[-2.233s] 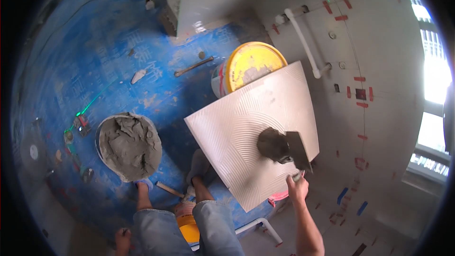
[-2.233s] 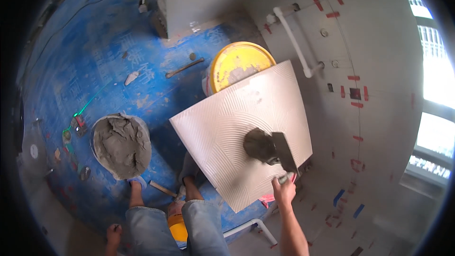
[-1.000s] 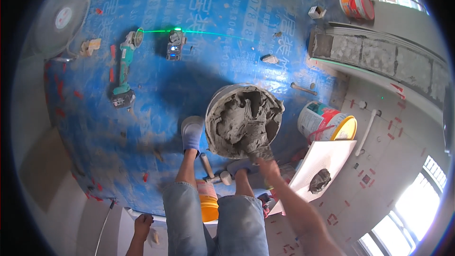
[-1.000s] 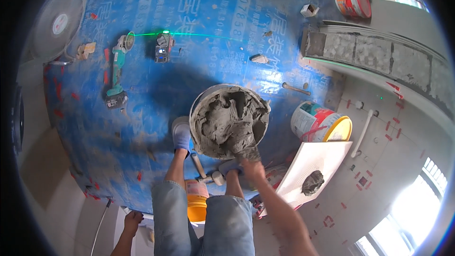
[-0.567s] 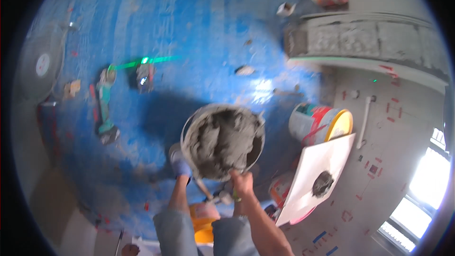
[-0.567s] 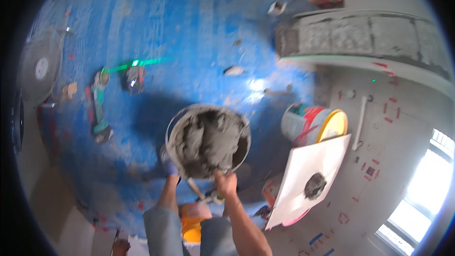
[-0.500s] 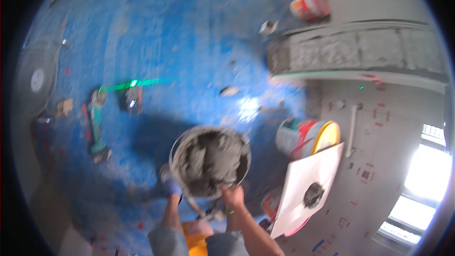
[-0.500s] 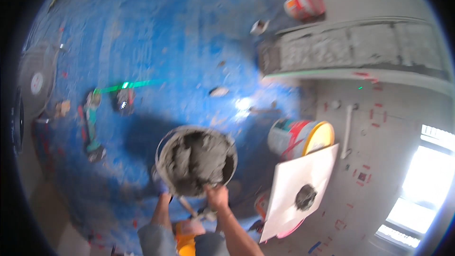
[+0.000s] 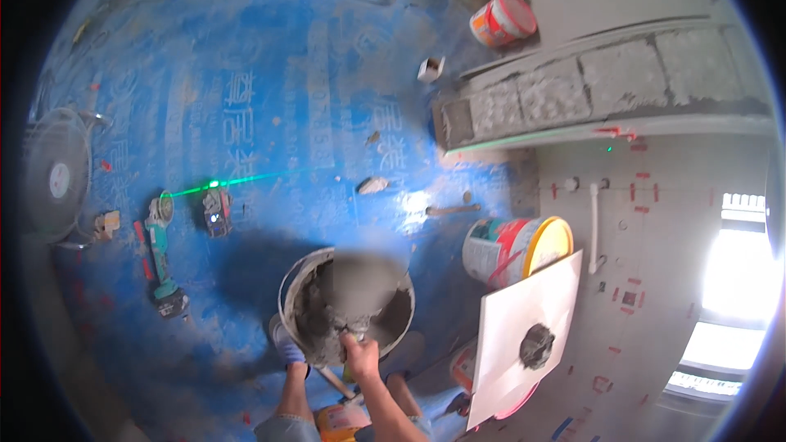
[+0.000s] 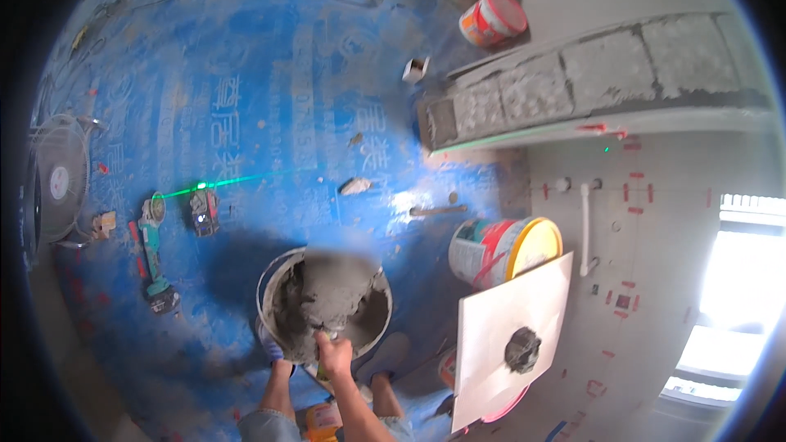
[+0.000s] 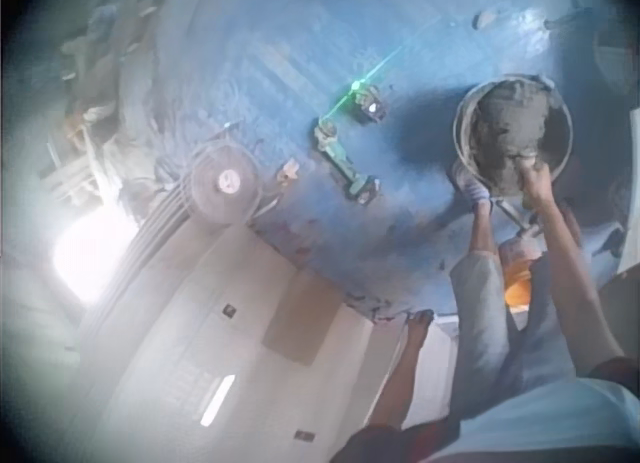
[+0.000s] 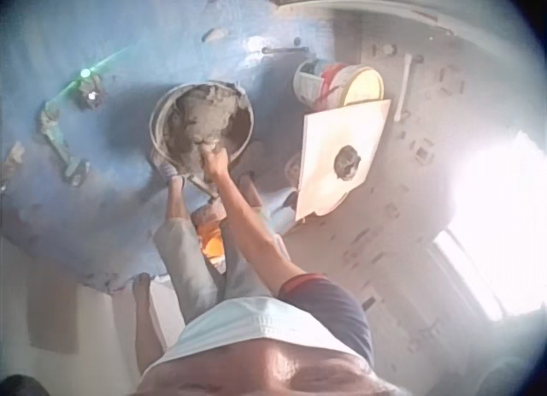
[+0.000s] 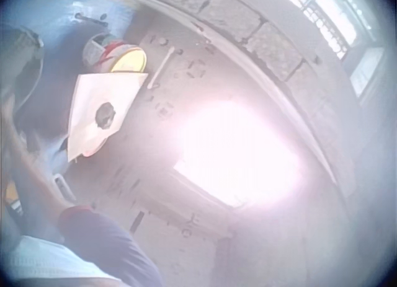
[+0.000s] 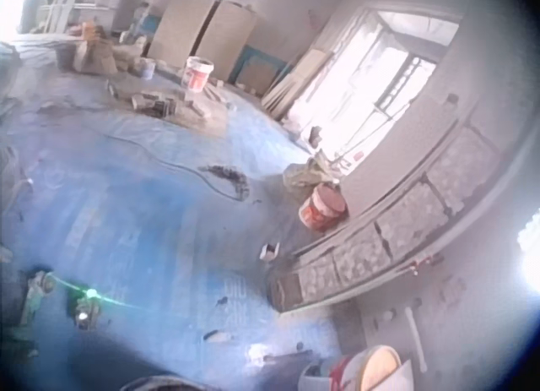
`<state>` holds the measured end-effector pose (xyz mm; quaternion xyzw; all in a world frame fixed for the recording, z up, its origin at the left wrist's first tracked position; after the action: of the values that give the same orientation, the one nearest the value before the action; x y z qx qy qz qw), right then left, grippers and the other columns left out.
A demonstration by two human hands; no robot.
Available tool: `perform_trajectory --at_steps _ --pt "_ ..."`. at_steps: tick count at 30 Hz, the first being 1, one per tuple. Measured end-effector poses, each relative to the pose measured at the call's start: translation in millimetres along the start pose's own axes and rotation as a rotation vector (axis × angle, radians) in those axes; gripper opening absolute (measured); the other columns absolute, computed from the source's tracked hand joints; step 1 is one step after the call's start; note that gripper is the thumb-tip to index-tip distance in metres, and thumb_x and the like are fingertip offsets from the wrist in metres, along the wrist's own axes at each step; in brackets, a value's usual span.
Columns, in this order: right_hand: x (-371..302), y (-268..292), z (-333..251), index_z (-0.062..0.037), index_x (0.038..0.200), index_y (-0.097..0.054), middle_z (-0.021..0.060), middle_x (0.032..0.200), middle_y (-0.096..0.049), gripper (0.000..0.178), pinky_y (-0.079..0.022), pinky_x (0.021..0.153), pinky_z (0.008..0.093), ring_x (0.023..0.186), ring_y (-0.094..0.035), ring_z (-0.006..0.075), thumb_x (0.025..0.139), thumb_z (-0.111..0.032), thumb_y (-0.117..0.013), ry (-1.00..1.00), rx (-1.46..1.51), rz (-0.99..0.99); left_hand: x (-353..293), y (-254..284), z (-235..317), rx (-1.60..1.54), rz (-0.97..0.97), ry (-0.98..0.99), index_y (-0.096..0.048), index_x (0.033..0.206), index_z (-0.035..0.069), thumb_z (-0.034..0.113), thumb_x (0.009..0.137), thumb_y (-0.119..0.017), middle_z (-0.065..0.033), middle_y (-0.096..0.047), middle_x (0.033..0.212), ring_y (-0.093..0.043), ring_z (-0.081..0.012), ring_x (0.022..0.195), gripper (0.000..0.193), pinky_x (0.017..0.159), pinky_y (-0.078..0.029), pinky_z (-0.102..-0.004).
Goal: The person spreads mortar onto a wall using a trowel and then scoops more mortar from a bucket onto a tile to spread it across the back.
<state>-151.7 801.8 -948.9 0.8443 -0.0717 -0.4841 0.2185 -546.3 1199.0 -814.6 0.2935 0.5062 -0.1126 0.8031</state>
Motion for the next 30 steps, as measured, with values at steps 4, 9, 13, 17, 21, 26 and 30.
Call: perform_trajectory --at_steps 4,9,13,17,21,26,30 --pt "-16 -17 -17 0.0005 0.064 -0.058 0.0049 0.051 -0.055 0.030 -0.044 0.049 0.0344 0.048 -0.052 0.0134 0.078 -0.026 -0.063 0.178 -0.112 0.022 -21 1 -11 -0.465 -0.006 0.381 -0.063 0.090 0.006 0.032 0.094 -0.052 -0.0087 -0.062 0.080 -0.052 -0.0233 0.070 0.028 0.073 -0.044 -0.0389" --pt "-10 0 -8 0.0024 0.069 -0.059 0.0108 0.053 -0.057 0.027 -0.045 0.052 0.0361 0.048 -0.055 0.0188 0.077 -0.024 -0.063 0.204 -0.070 0.122 4 47 54 -0.394 0.086 0.205 -0.064 0.087 0.003 0.029 0.092 -0.057 -0.0026 -0.058 0.074 -0.048 -0.0156 0.067 0.026 0.065 -0.041 -0.0325" --pt "-21 11 -20 0.0029 0.077 -0.061 0.0179 0.061 -0.059 0.028 -0.048 0.059 0.0394 0.057 -0.061 0.0303 0.075 -0.025 -0.064 0.199 -0.046 0.109 4 59 65 -0.378 0.057 0.400 -0.065 0.088 0.003 0.029 0.092 -0.059 -0.0010 -0.056 0.073 -0.048 -0.0133 0.070 0.027 0.064 -0.040 -0.0314" --pt "-27 30 -15 0.0034 0.080 -0.061 0.0226 0.069 -0.061 0.031 -0.049 0.061 0.0406 0.065 -0.063 0.0371 0.074 -0.026 -0.068 0.248 -0.046 0.091 13 51 44 -0.357 0.049 0.364 -0.066 0.090 0.002 0.028 0.092 -0.059 -0.0020 -0.056 0.074 -0.049 -0.0143 0.070 0.027 0.064 -0.041 -0.0326" --pt "-66 10 -44 0.0006 0.083 -0.064 0.0233 0.072 -0.063 0.032 -0.052 0.060 0.0425 0.068 -0.064 0.0403 0.073 -0.028 -0.072 0.441 -0.038 -0.107 -34 97 42 -0.027 0.140 0.201 -0.066 0.098 0.001 0.030 0.092 -0.059 -0.0060 -0.061 0.082 -0.053 -0.0160 0.073 0.031 0.069 -0.045 -0.0312" --pt "-79 82 52 -0.0035 0.111 -0.064 0.0136 0.092 -0.069 0.037 -0.051 0.071 0.0371 0.080 -0.065 0.0228 0.085 -0.030 -0.066 0.295 -0.256 -0.342 47 2 76 -0.154 -0.020 0.268 -0.062 0.115 0.007 0.037 0.090 -0.059 -0.0153 -0.066 0.104 -0.063 -0.0266 0.093 0.040 0.084 -0.049 -0.0386" --pt "-145 158 21 -0.0035 0.097 -0.067 0.0147 0.078 -0.066 0.027 -0.049 0.063 0.0369 0.068 -0.062 0.0226 0.080 -0.025 -0.065 0.909 -0.381 -0.037 34 21 151 0.163 0.092 0.391 -0.062 0.116 0.013 0.032 0.091 -0.054 -0.0179 -0.064 0.111 -0.060 -0.0367 0.104 0.032 0.087 -0.048 -0.0445"
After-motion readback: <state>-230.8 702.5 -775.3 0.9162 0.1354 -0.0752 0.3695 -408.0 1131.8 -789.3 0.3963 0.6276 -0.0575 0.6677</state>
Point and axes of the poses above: each hand's wrist, its own x-axis towards the middle knuckle, its own y-axis out of the back of the hand, z = x × y, the point moved 8 cm from there along x, towards the middle knuckle
